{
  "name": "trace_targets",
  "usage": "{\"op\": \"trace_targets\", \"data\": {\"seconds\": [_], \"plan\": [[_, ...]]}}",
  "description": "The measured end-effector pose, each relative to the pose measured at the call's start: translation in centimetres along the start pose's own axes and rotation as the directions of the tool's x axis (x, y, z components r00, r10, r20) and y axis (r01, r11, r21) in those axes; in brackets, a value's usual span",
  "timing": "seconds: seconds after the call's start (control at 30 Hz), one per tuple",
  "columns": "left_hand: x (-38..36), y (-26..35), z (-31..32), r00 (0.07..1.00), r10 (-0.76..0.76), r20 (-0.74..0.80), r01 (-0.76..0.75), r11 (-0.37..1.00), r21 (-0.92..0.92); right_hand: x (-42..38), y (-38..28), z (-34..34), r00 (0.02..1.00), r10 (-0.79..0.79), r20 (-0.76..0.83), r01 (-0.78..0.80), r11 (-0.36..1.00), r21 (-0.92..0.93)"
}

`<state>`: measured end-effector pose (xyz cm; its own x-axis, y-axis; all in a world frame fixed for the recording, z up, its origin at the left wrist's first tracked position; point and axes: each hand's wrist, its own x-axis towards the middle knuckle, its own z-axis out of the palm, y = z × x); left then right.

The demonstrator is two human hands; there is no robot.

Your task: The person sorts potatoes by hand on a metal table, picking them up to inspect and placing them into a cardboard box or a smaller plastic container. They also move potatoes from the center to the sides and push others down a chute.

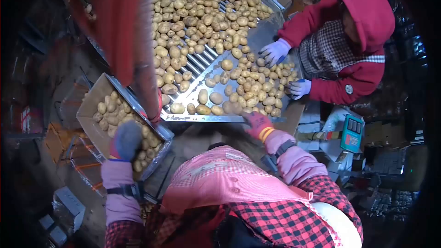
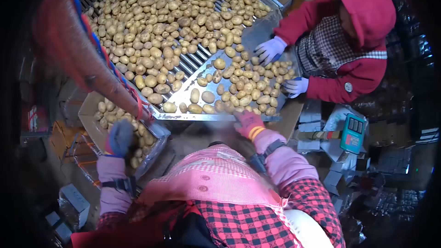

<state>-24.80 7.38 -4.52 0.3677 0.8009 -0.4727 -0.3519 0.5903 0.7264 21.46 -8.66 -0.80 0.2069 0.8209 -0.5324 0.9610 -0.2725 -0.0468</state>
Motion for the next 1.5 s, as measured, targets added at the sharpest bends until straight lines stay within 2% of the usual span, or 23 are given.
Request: {"op": "trace_targets", "data": {"seconds": [0.03,0.07,0.1,0.13,0.17,0.27,0.33,0.37,0.43,0.5,0.53,0.57,0.63,0.7,0.73,0.77,0.8,0.9,1.03,1.13,1.23,1.27,1.5], "plan": [[-1.3,-1.7,-0.4,0.989,0.002,0.147,-0.042,0.963,0.268,0.7,1.9,1.2,0.997,-0.064,-0.040,0.067,0.995,0.078],[-2.4,-1.8,1.5,0.967,-0.132,0.220,0.079,0.969,0.236,0.9,2.2,0.9,0.977,0.028,-0.214,0.027,0.968,0.250],[-3.6,-1.8,3.4,0.921,-0.263,0.287,0.202,0.953,0.225,1.5,2.0,0.8,0.915,0.065,-0.397,0.026,0.976,0.218],[-4.2,-1.0,7.0,0.822,-0.443,0.358,0.499,0.863,-0.080,2.9,1.9,1.5,0.868,-0.016,-0.497,0.113,0.979,0.167],[-4.0,-1.5,8.8,0.846,-0.408,0.343,0.447,0.894,-0.039,4.2,1.7,2.3,0.798,-0.089,-0.597,0.190,0.976,0.108],[-1.5,-2.8,13.3,0.928,-0.223,0.297,0.199,0.974,0.108,6.8,-2.8,1.7,0.873,-0.343,-0.348,0.312,0.939,-0.144],[0.9,-3.6,15.8,0.968,0.015,0.250,-0.097,0.942,0.322,9.1,-1.6,1.2,0.873,-0.399,-0.281,0.412,0.911,-0.013],[1.6,-3.4,17.7,0.991,0.035,0.131,-0.091,0.889,0.449,10.0,-0.9,0.4,0.872,-0.422,-0.249,0.447,0.893,0.052],[5.6,-5.2,16.6,0.902,0.346,0.258,-0.353,0.246,0.903,11.6,0.9,-0.9,0.875,-0.420,-0.239,0.417,0.906,-0.066],[8.1,-6.1,18.3,0.935,0.327,0.136,-0.078,-0.186,0.979,13.8,3.0,-1.7,0.899,-0.357,-0.253,0.334,0.934,-0.130],[9.0,-7.1,19.0,0.939,0.336,0.073,0.068,-0.390,0.918,15.1,4.0,-1.2,0.935,-0.201,-0.293,0.187,0.979,-0.076],[9.0,-9.1,19.9,0.917,0.394,0.054,0.127,-0.420,0.899,15.3,4.8,-2.2,0.953,-0.049,-0.299,0.044,0.999,-0.024],[8.4,-9.6,22.2,0.948,0.237,0.213,-0.090,-0.441,0.893,14.3,7.2,-3.1,0.872,0.188,-0.453,-0.147,0.981,0.124],[9.1,-9.3,23.4,0.866,-0.092,0.492,-0.499,-0.245,0.831,12.2,8.1,-1.5,0.829,0.147,-0.539,-0.126,0.989,0.076],[9.3,-9.8,23.8,0.813,-0.034,0.581,-0.582,-0.044,0.812,10.8,8.2,0.0,0.802,0.120,-0.585,-0.113,0.992,0.048],[9.3,-10.2,24.2,0.761,0.043,0.648,-0.646,0.153,0.748,9.5,8.2,2.4,0.800,0.005,-0.599,0.060,0.994,0.088],[9.0,-9.7,24.6,0.672,0.212,0.709,-0.710,-0.087,0.699,7.0,7.5,2.3,0.795,-0.084,-0.601,0.230,0.958,0.170],[10.6,-8.2,21.2,0.646,0.505,0.572,-0.534,-0.236,0.811,3.3,7.4,3.9,0.802,-0.140,-0.581,0.392,0.857,0.334],[10.9,-5.8,17.1,0.735,0.520,0.435,-0.186,-0.463,0.867,2.3,9.4,3.9,0.932,-0.024,-0.361,0.261,0.735,0.626],[10.8,-6.2,17.0,0.803,0.444,0.399,-0.164,-0.479,0.863,3.5,9.5,1.6,0.940,0.029,-0.341,0.143,0.872,0.468],[10.8,-6.1,17.0,0.801,0.457,0.387,-0.182,-0.430,0.884,6.1,8.8,-0.8,0.813,-0.123,-0.569,0.392,0.838,0.379],[10.8,-6.1,17.0,0.801,0.460,0.383,-0.174,-0.433,0.884,8.3,9.0,-0.8,0.701,-0.246,-0.669,0.528,0.809,0.256],[10.8,-5.7,17.5,0.812,0.474,0.341,-0.155,-0.388,0.908,17.5,6.0,-6.5,0.752,-0.289,-0.592,0.412,0.907,0.081]]}}
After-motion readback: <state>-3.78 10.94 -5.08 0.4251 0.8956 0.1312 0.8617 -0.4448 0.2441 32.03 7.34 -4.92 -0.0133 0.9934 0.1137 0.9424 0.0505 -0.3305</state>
